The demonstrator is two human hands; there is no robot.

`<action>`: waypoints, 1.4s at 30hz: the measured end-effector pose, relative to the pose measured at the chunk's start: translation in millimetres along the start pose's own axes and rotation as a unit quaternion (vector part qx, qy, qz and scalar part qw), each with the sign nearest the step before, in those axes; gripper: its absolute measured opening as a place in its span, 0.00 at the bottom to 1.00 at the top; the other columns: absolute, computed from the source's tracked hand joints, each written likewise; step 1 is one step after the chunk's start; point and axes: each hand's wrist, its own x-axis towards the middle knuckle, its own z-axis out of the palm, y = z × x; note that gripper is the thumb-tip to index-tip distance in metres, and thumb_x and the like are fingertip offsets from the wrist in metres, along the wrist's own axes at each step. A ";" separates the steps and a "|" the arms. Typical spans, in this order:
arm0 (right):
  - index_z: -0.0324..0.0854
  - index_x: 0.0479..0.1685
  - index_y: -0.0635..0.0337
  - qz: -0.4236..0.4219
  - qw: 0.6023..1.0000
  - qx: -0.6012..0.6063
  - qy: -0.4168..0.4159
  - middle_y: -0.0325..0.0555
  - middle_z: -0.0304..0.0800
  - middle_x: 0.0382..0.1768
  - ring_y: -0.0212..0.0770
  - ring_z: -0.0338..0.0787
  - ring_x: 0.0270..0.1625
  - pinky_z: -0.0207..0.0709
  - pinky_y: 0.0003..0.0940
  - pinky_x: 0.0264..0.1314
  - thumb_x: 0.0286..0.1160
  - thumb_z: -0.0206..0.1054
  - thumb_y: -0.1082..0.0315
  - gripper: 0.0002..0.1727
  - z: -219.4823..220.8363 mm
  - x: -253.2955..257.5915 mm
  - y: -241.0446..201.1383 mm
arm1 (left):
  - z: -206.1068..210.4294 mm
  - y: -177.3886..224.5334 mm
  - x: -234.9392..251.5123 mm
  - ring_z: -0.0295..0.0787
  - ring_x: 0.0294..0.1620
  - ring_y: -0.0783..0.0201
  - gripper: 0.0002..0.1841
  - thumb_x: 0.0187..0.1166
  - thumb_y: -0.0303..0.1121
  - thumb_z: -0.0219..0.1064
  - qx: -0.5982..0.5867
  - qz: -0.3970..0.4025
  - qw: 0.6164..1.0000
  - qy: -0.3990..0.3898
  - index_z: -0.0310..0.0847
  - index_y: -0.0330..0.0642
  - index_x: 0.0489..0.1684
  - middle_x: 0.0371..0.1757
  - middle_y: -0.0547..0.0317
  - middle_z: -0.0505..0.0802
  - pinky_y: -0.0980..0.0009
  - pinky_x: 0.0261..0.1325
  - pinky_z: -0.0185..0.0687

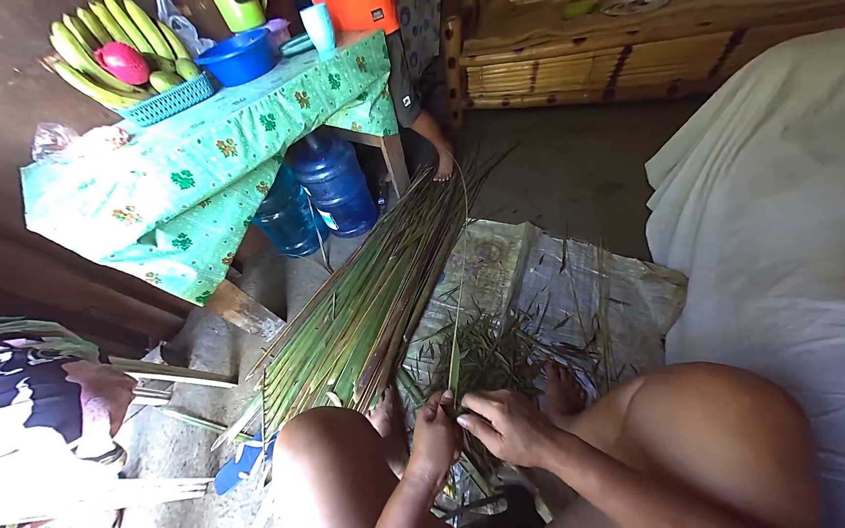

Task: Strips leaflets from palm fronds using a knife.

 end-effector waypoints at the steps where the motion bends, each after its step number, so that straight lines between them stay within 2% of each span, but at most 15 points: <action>1: 0.84 0.34 0.64 -0.002 1.000 -0.016 0.024 0.53 0.85 0.26 0.50 0.89 0.30 0.80 0.47 0.31 0.86 0.56 0.56 0.21 0.4 1.8 3.3 | -0.8 0.2 -1.3 0.59 0.06 0.78 0.18 0.97 0.34 0.39 -0.012 0.000 1.000 -0.010 0.72 0.41 0.36 0.11 0.70 0.70 0.83 0.10 0.57; 2: 0.84 0.34 0.64 0.011 0.999 -0.028 0.039 0.54 0.86 0.26 0.51 0.90 0.30 0.81 0.48 0.32 0.86 0.56 0.56 0.21 -1.4 4.2 6.8 | -1.4 0.4 -2.3 0.59 0.06 0.78 0.19 0.97 0.33 0.37 -0.019 -0.001 1.000 -0.023 0.71 0.42 0.36 0.11 0.70 0.69 0.84 0.11 0.57; 5: 0.85 0.43 0.68 0.117 0.992 -0.029 0.022 0.59 0.89 0.33 0.58 0.92 0.40 0.82 0.56 0.45 0.89 0.54 0.55 0.23 -17.5 12.2 18.1 | -0.9 -1.2 -4.2 0.59 0.06 0.78 0.20 0.97 0.34 0.38 -0.016 -0.006 0.999 -0.050 0.70 0.42 0.31 0.11 0.69 0.69 0.84 0.10 0.57; 9: 0.85 0.44 0.68 0.177 0.979 0.000 0.099 0.58 0.87 0.31 0.54 0.89 0.37 0.80 0.52 0.44 0.88 0.54 0.59 0.21 -27.1 20.0 25.2 | -2.5 -1.3 -7.0 0.59 0.06 0.79 0.20 0.97 0.35 0.39 -0.012 -0.010 0.997 -0.077 0.71 0.42 0.32 0.10 0.71 0.69 0.84 0.10 0.58; 11: 0.84 0.42 0.68 0.168 0.979 0.027 0.108 0.55 0.85 0.29 0.50 0.86 0.34 0.78 0.49 0.41 0.89 0.54 0.58 0.21 -30.1 18.3 22.4 | -3.5 -1.4 -7.6 0.60 0.06 0.80 0.20 0.97 0.34 0.39 -0.020 -0.012 0.997 -0.078 0.72 0.42 0.33 0.10 0.71 0.69 0.84 0.10 0.58; 14: 0.82 0.34 0.66 0.104 0.991 0.063 0.058 0.50 0.79 0.22 0.46 0.82 0.28 0.75 0.46 0.34 0.86 0.55 0.55 0.22 -21.4 7.8 8.6 | -5.0 -1.4 -5.5 0.60 0.06 0.79 0.17 0.97 0.34 0.37 -0.038 -0.008 0.996 -0.077 0.71 0.41 0.42 0.12 0.71 0.69 0.85 0.10 0.58; 17: 0.82 0.33 0.65 0.030 0.998 0.047 0.022 0.53 0.82 0.23 0.49 0.85 0.28 0.76 0.48 0.31 0.86 0.55 0.56 0.21 -3.6 1.8 1.6 | -6.5 -0.9 -4.6 0.60 0.06 0.79 0.15 0.94 0.32 0.34 -0.050 0.003 0.995 -0.084 0.68 0.46 0.45 0.11 0.72 0.69 0.85 0.11 0.59; 20: 0.84 0.34 0.65 -0.018 0.999 0.014 0.037 0.52 0.84 0.24 0.49 0.88 0.29 0.79 0.45 0.31 0.86 0.55 0.56 0.21 0.6 4.4 10.5 | -6.8 -1.1 -6.1 0.60 0.06 0.80 0.18 0.95 0.32 0.31 -0.072 -0.005 0.993 -0.096 0.69 0.47 0.41 0.11 0.73 0.70 0.85 0.10 0.59; 23: 0.83 0.33 0.65 0.002 0.998 -0.025 0.057 0.53 0.85 0.25 0.51 0.88 0.29 0.79 0.47 0.31 0.85 0.56 0.57 0.21 -3.2 9.8 18.1 | -6.8 -0.6 -7.4 0.59 0.06 0.80 0.18 0.96 0.35 0.32 -0.082 -0.023 0.991 -0.105 0.68 0.45 0.42 0.11 0.72 0.68 0.85 0.10 0.59; 26: 0.85 0.40 0.67 0.106 0.992 -0.033 0.052 0.58 0.88 0.30 0.57 0.91 0.37 0.80 0.56 0.41 0.86 0.54 0.57 0.22 -20.3 18.5 30.6 | -7.0 -1.1 -10.8 0.60 0.05 0.80 0.18 0.97 0.36 0.33 -0.085 -0.046 0.987 -0.125 0.68 0.44 0.42 0.12 0.72 0.69 0.86 0.09 0.60; 29: 0.85 0.44 0.67 0.189 0.976 -0.005 0.106 0.58 0.88 0.31 0.56 0.90 0.38 0.79 0.58 0.45 0.89 0.52 0.54 0.24 -40.1 26.6 52.1 | -7.7 -3.2 -17.3 0.63 0.06 0.80 0.19 0.96 0.38 0.34 -0.096 -0.065 0.982 -0.151 0.70 0.44 0.42 0.14 0.72 0.71 0.86 0.09 0.64; 31: 0.86 0.42 0.65 0.178 0.975 0.018 0.128 0.53 0.86 0.28 0.49 0.87 0.34 0.78 0.51 0.42 0.88 0.52 0.54 0.23 -45.1 25.2 55.7 | -9.9 -4.1 -16.8 0.63 0.06 0.80 0.19 0.96 0.38 0.34 -0.098 -0.066 0.982 -0.150 0.70 0.44 0.41 0.14 0.72 0.71 0.86 0.10 0.64; 33: 0.86 0.43 0.66 0.151 0.981 0.073 0.092 0.50 0.84 0.27 0.44 0.85 0.31 0.79 0.46 0.41 0.88 0.53 0.56 0.23 -41.6 17.9 41.9 | -11.9 -3.4 -11.6 0.64 0.06 0.80 0.20 0.96 0.38 0.33 -0.105 -0.058 0.982 -0.147 0.70 0.44 0.41 0.14 0.71 0.72 0.86 0.10 0.64; 37: 0.88 0.41 0.65 0.069 0.992 0.102 0.015 0.52 0.87 0.28 0.45 0.88 0.32 0.80 0.46 0.39 0.87 0.55 0.57 0.21 -13.4 5.3 6.7 | -12.3 -1.4 -6.1 0.64 0.07 0.79 0.19 0.96 0.37 0.34 -0.096 -0.035 0.987 -0.123 0.71 0.43 0.40 0.14 0.70 0.73 0.86 0.11 0.64; 42: 0.84 0.34 0.64 0.027 0.998 0.024 0.046 0.52 0.84 0.24 0.48 0.87 0.30 0.78 0.45 0.33 0.86 0.55 0.56 0.22 -3.9 10.2 20.1 | -9.3 -1.9 -9.4 0.62 0.06 0.80 0.18 0.96 0.36 0.35 -0.103 -0.036 0.986 -0.123 0.69 0.45 0.39 0.13 0.72 0.70 0.86 0.10 0.62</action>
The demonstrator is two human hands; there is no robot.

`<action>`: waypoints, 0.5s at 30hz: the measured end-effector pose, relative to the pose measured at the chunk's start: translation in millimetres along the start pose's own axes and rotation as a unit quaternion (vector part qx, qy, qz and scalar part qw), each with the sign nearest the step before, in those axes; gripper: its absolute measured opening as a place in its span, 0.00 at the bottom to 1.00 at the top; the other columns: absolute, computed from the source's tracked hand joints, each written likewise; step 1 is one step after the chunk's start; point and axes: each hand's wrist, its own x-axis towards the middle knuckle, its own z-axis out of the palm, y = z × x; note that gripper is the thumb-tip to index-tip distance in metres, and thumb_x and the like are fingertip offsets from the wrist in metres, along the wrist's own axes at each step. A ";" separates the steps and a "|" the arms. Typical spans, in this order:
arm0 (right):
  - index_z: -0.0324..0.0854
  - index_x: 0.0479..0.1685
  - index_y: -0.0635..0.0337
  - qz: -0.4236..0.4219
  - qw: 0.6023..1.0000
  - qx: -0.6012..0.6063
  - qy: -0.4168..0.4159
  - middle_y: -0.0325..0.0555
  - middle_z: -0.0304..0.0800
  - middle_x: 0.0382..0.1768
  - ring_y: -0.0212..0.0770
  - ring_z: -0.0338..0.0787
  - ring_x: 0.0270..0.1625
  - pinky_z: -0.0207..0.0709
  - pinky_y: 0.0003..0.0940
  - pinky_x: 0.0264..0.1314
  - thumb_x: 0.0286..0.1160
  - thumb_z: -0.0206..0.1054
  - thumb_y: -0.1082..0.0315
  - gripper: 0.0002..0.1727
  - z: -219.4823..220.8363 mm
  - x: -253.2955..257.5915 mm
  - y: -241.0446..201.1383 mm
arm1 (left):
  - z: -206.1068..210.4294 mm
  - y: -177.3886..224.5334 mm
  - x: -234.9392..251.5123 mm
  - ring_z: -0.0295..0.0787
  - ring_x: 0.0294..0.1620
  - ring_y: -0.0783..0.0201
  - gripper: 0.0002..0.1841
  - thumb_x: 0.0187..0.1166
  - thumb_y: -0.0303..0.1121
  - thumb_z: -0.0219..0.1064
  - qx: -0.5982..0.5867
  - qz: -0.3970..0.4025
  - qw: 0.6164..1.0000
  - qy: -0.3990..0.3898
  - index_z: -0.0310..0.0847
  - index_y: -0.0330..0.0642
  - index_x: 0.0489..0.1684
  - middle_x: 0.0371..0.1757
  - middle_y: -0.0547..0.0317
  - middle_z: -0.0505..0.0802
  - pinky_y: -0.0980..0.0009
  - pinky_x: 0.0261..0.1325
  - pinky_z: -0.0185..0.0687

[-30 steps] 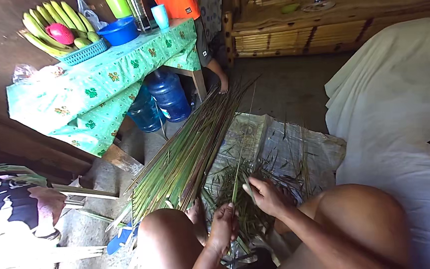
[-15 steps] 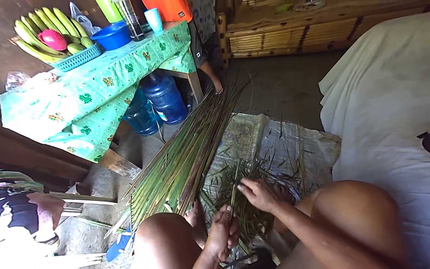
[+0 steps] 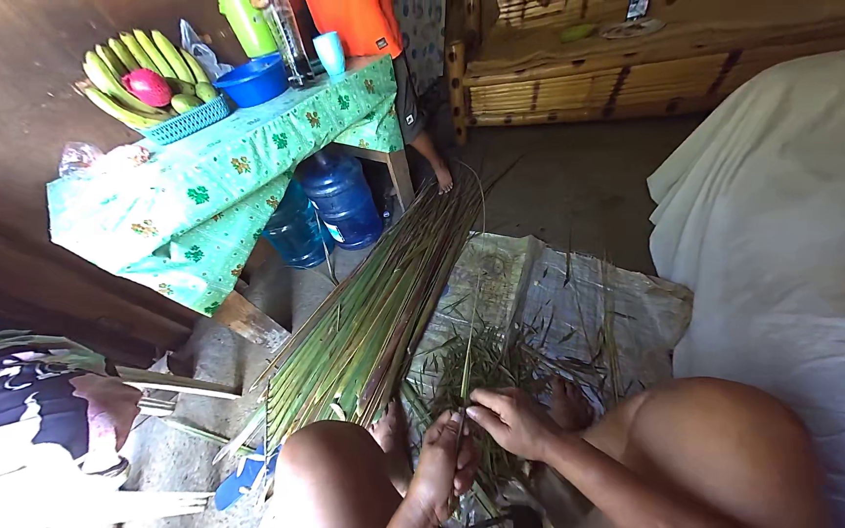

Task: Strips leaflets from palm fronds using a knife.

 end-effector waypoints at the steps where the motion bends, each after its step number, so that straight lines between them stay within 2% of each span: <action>1: 0.84 0.33 0.65 0.005 1.000 -0.011 0.012 0.53 0.84 0.24 0.49 0.87 0.29 0.78 0.47 0.33 0.86 0.55 0.56 0.22 -1.2 2.2 4.4 | -0.1 0.1 -2.3 0.62 0.06 0.81 0.19 0.96 0.37 0.34 -0.013 -0.009 1.000 -0.011 0.69 0.45 0.39 0.13 0.72 0.71 0.86 0.10 0.63; 5: 0.84 0.34 0.65 0.038 0.996 -0.020 0.075 0.53 0.84 0.24 0.49 0.87 0.30 0.78 0.47 0.34 0.86 0.54 0.55 0.23 -14.1 14.1 19.9 | 3.8 1.8 -13.1 0.65 0.06 0.82 0.20 0.96 0.39 0.32 -0.069 -0.048 0.995 -0.059 0.70 0.47 0.40 0.14 0.73 0.73 0.88 0.10 0.65; 8: 0.88 0.45 0.67 0.094 0.991 0.025 0.095 0.54 0.89 0.30 0.48 0.89 0.34 0.81 0.49 0.43 0.87 0.53 0.58 0.22 -26.4 21.6 27.9 | 4.0 -1.4 -24.5 0.65 0.07 0.83 0.21 0.95 0.39 0.31 -0.097 -0.052 0.991 -0.081 0.71 0.49 0.39 0.15 0.74 0.74 0.89 0.10 0.64; 10: 0.88 0.43 0.65 0.119 0.983 0.049 0.128 0.47 0.84 0.24 0.40 0.83 0.28 0.77 0.41 0.37 0.87 0.53 0.58 0.21 -35.5 25.7 38.1 | 3.6 -4.2 -32.1 0.66 0.07 0.83 0.21 0.94 0.39 0.31 -0.099 -0.053 0.990 -0.090 0.72 0.49 0.39 0.16 0.73 0.75 0.88 0.11 0.64; 12: 0.88 0.40 0.63 0.119 0.981 0.070 0.137 0.42 0.81 0.22 0.34 0.80 0.26 0.75 0.35 0.35 0.87 0.54 0.57 0.21 -41.1 23.3 38.5 | 1.2 -6.2 -35.9 0.66 0.07 0.83 0.22 0.94 0.39 0.31 -0.107 -0.054 0.989 -0.089 0.72 0.49 0.39 0.16 0.73 0.76 0.89 0.11 0.64; 15: 0.87 0.40 0.63 0.107 0.985 0.080 0.112 0.42 0.81 0.23 0.33 0.79 0.26 0.75 0.34 0.35 0.87 0.53 0.56 0.21 -34.7 14.9 21.0 | -3.8 -3.8 -34.7 0.67 0.07 0.83 0.22 0.94 0.40 0.32 -0.125 -0.058 0.986 -0.093 0.74 0.49 0.39 0.16 0.74 0.76 0.89 0.11 0.66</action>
